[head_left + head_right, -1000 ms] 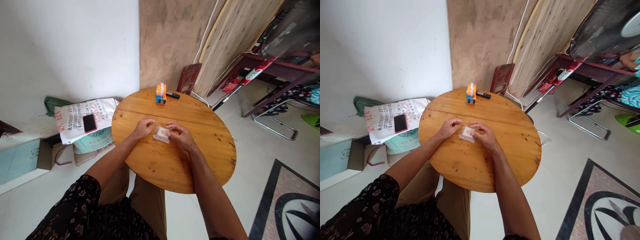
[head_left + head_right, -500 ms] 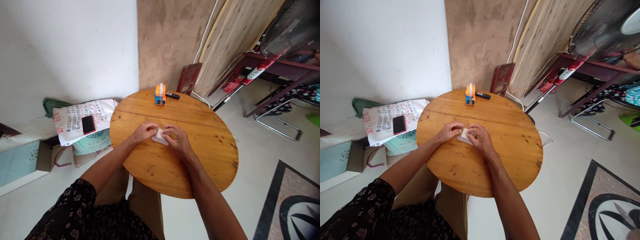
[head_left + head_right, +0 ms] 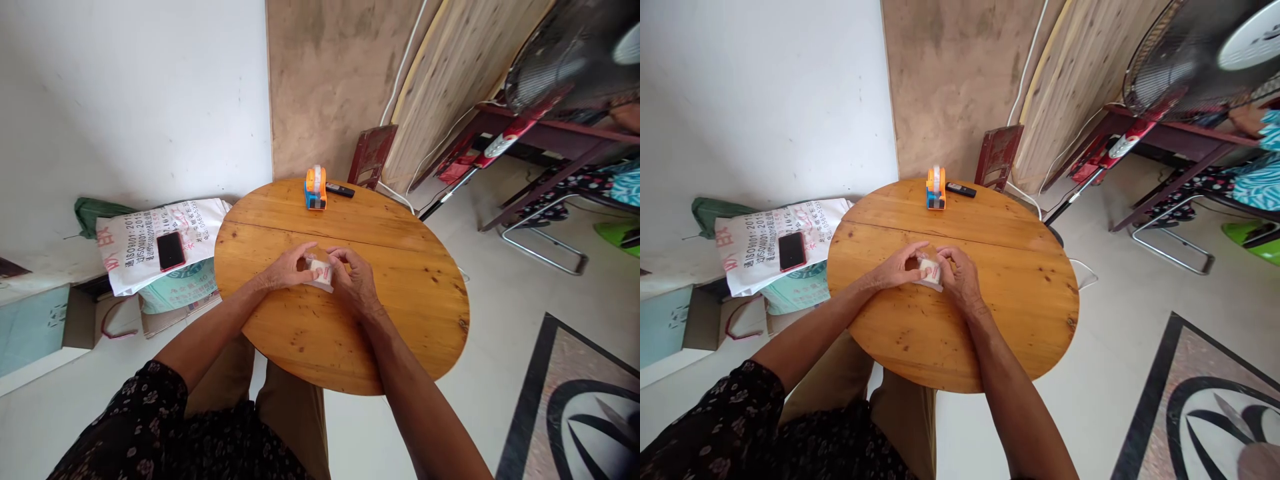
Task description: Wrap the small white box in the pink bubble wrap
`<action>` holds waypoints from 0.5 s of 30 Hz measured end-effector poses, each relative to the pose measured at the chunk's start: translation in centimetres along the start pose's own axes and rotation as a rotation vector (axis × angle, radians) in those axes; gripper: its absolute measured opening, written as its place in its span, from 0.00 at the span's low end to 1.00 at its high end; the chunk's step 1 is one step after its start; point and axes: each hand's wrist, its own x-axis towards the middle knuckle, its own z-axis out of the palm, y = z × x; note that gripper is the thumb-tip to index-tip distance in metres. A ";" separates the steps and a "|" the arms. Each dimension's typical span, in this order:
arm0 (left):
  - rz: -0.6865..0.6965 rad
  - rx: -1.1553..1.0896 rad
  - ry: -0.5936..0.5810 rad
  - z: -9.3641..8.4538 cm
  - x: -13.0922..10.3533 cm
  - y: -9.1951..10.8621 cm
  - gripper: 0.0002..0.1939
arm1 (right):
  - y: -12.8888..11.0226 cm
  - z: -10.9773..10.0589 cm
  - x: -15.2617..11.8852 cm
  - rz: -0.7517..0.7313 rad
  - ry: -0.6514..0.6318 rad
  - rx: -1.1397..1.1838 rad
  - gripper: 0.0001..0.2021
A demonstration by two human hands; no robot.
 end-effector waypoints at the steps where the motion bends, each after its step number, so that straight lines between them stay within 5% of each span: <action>1: 0.011 -0.007 -0.024 0.0 -0.2 0.2 0.41 | 0.0 0.0 0.0 0.028 0.009 0.043 0.09; 6: 0.082 -0.063 -0.101 0.4 -1.0 0.6 0.47 | 0.6 -0.5 0.3 0.132 0.096 0.269 0.12; 15: 0.117 -0.067 -0.188 0.6 -1.2 1.1 0.50 | 2.8 -0.9 1.5 0.326 0.195 0.326 0.16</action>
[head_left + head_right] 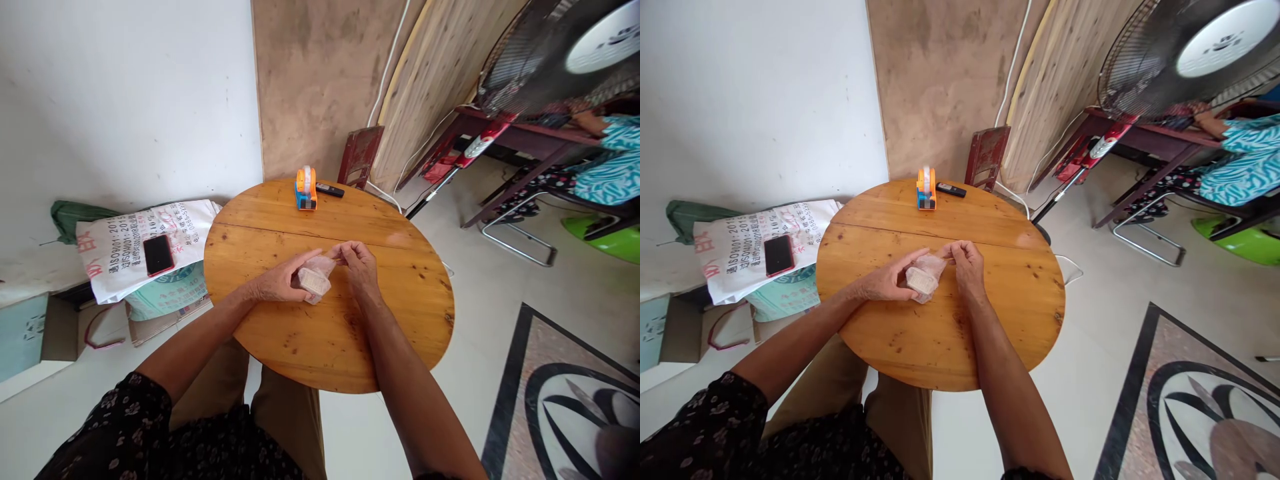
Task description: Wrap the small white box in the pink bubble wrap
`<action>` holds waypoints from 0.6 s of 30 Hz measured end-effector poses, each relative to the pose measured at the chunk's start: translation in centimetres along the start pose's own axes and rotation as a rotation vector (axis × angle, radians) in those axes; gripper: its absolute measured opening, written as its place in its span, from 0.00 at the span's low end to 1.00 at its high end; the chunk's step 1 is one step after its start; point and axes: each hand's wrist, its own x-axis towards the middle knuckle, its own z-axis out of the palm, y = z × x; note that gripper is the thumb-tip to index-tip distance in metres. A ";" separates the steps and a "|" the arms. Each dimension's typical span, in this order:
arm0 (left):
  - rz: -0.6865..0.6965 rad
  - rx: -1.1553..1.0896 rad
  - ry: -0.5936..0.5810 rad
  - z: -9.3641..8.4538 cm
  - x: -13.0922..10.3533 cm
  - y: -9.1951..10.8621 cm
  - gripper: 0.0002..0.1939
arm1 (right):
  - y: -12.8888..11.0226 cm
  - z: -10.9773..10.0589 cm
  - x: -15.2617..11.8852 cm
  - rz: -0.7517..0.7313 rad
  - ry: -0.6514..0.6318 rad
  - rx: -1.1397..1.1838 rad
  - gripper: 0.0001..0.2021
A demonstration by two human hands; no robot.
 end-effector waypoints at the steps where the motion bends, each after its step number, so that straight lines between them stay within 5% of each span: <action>1: 0.005 0.010 -0.011 -0.1 0.0 0.1 0.48 | 0.1 0.0 0.2 0.017 0.017 0.017 0.16; 7: -0.081 0.104 -0.020 -0.6 0.0 0.3 0.34 | 0.4 0.3 0.4 0.069 0.049 0.069 0.16; 13: -0.236 -0.088 0.047 -0.5 0.1 0.0 0.40 | -0.6 -0.7 -0.3 0.016 0.092 0.076 0.18; 18: -0.244 -0.394 0.081 -0.7 0.3 -0.6 0.37 | -2.3 -0.8 -1.5 -0.006 -0.134 0.081 0.17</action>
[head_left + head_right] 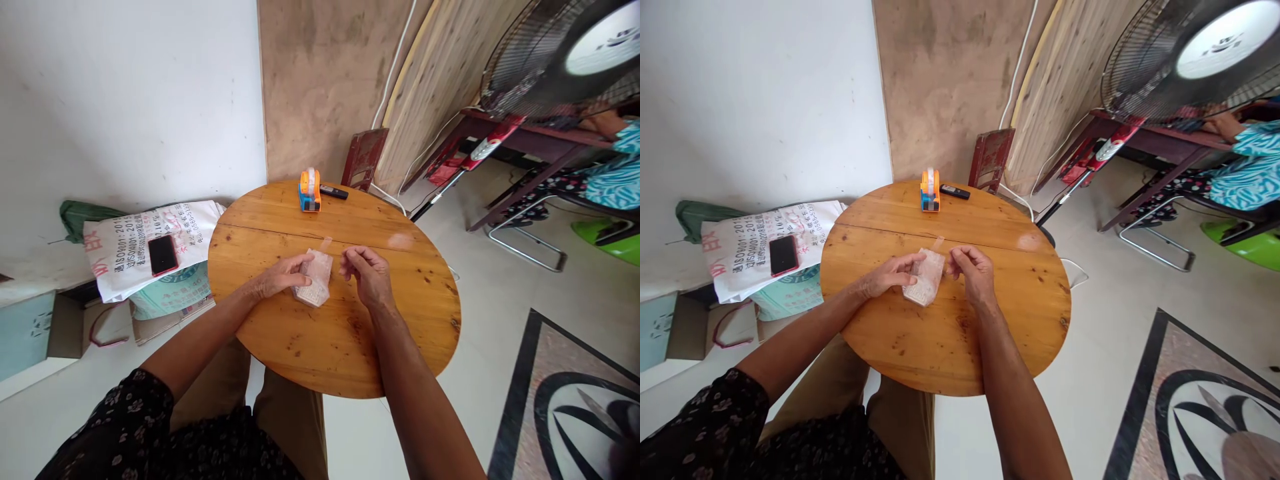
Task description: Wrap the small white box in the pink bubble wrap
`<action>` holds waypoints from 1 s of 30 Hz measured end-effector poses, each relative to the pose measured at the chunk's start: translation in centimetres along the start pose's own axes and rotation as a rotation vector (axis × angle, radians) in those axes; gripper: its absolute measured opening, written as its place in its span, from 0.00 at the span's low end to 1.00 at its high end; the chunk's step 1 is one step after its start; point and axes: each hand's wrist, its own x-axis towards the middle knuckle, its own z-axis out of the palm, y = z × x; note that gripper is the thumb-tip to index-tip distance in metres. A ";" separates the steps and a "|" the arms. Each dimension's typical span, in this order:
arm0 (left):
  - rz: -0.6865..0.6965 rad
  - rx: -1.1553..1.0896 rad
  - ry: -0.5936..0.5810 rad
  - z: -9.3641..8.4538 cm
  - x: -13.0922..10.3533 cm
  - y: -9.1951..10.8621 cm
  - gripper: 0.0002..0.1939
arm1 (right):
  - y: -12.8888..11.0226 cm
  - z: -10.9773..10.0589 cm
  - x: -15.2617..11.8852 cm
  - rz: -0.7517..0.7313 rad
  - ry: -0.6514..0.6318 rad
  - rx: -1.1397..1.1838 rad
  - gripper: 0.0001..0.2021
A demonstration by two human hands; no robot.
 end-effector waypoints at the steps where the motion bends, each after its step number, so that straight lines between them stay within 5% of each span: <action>1: -0.003 -0.026 0.012 -0.1 0.1 -0.1 0.37 | -0.2 0.2 -0.2 0.012 -0.065 -0.019 0.18; 7: 0.032 -0.190 0.046 -0.4 0.6 -0.6 0.34 | 0.2 1.9 -0.5 0.028 -0.236 -0.148 0.18; 14: 0.022 -0.306 0.108 -0.4 0.7 -0.2 0.30 | 1.0 2.3 -0.2 0.088 -0.176 -0.251 0.19; 20: 0.047 -0.471 0.033 -0.4 0.8 -0.6 0.31 | 1.1 3.3 -0.6 0.029 -0.044 -0.521 0.16; 24: 0.064 -0.494 0.065 -0.5 0.8 -0.3 0.29 | 1.6 2.8 -0.3 0.019 0.002 -0.415 0.09; 30: 0.135 -0.398 0.305 -0.8 1.6 -0.2 0.25 | 2.0 0.6 1.0 0.211 0.145 -0.153 0.12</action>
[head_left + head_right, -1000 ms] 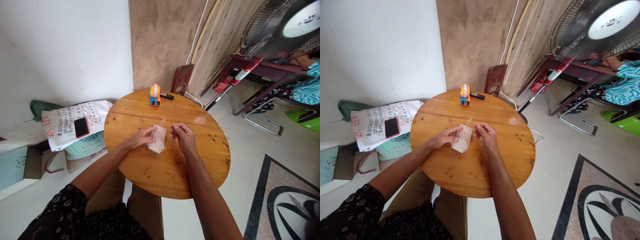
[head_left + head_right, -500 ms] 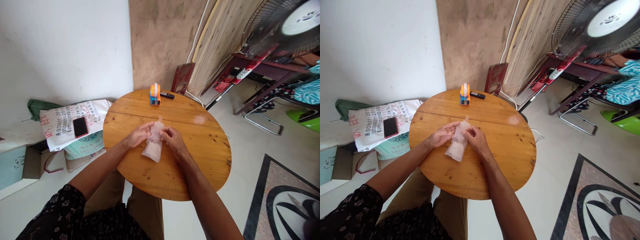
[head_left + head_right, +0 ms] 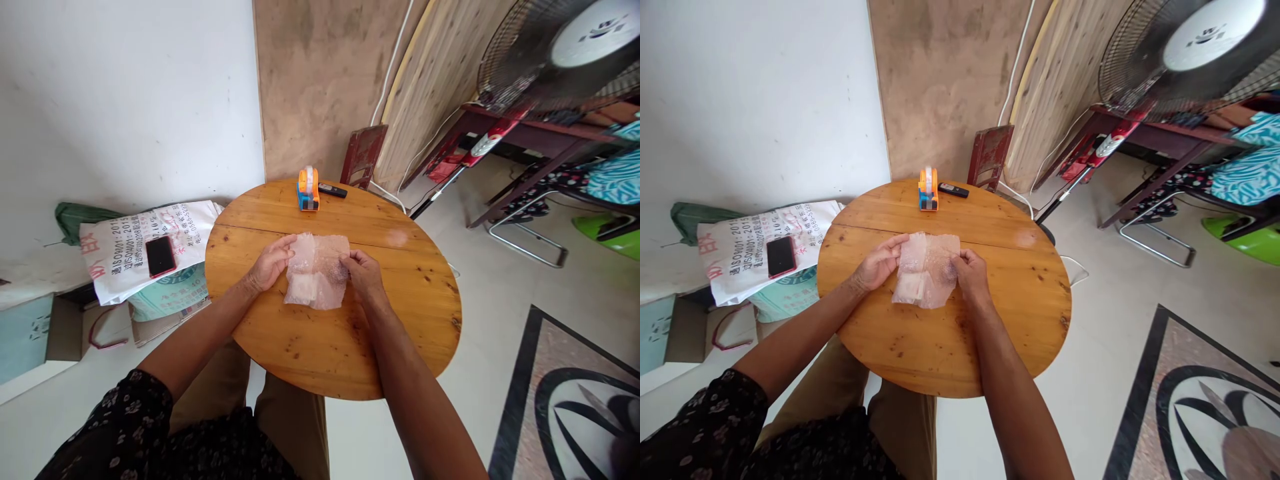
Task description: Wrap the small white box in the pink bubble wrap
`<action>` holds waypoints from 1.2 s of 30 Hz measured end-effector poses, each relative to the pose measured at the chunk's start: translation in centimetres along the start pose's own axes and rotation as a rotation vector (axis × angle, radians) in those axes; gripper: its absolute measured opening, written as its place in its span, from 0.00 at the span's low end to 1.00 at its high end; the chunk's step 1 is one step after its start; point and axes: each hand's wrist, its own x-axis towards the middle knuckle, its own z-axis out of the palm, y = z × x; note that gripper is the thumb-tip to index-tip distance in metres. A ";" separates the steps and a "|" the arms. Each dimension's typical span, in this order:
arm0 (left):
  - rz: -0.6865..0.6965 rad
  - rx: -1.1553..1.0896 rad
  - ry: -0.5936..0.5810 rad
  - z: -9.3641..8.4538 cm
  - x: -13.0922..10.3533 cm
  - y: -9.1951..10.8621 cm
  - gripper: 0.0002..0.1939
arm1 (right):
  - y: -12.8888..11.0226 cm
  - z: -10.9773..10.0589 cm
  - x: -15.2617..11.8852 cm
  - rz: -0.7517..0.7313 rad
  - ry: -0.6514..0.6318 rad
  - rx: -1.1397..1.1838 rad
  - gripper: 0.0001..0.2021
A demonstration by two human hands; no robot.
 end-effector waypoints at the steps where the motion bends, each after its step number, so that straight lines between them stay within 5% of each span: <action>1: 0.020 0.059 0.019 0.0 0.2 -0.1 0.26 | 0.1 -0.2 0.2 0.026 0.008 -0.004 0.11; 5: 0.145 0.420 0.083 0.2 0.3 -0.5 0.32 | 0.5 -0.5 0.5 0.039 0.022 -0.047 0.10; 9: 0.436 0.856 0.232 0.1 -0.6 -0.1 0.23 | 0.9 -0.8 0.7 -0.069 0.084 -0.218 0.10; 12: 0.527 0.968 0.123 0.2 -1.5 0.2 0.15 | 1.1 -1.0 0.8 -0.176 0.126 -0.395 0.11; 16: 0.426 0.999 -0.036 0.8 -2.2 0.3 0.21 | 1.3 -1.1 0.9 -0.192 0.127 -0.429 0.13; 19: 0.325 1.042 -0.061 1.1 -2.5 0.4 0.28 | 1.5 -1.2 0.9 -0.198 0.116 -0.427 0.13; 23: 0.238 0.913 -0.057 1.2 -2.4 0.4 0.23 | 1.5 -1.2 0.9 -0.205 0.109 -0.423 0.13; 28: 0.174 0.725 0.166 0.0 -1.6 0.7 0.15 | 1.2 -1.9 1.1 -0.170 0.167 -0.454 0.13; 32: 0.146 0.923 0.443 -1.2 -1.1 1.1 0.15 | 0.7 -2.4 1.1 -0.148 0.224 -0.633 0.12; 36: 0.156 1.099 0.456 -1.6 -0.8 0.9 0.16 | 0.3 -2.1 0.7 -0.097 0.181 -0.881 0.13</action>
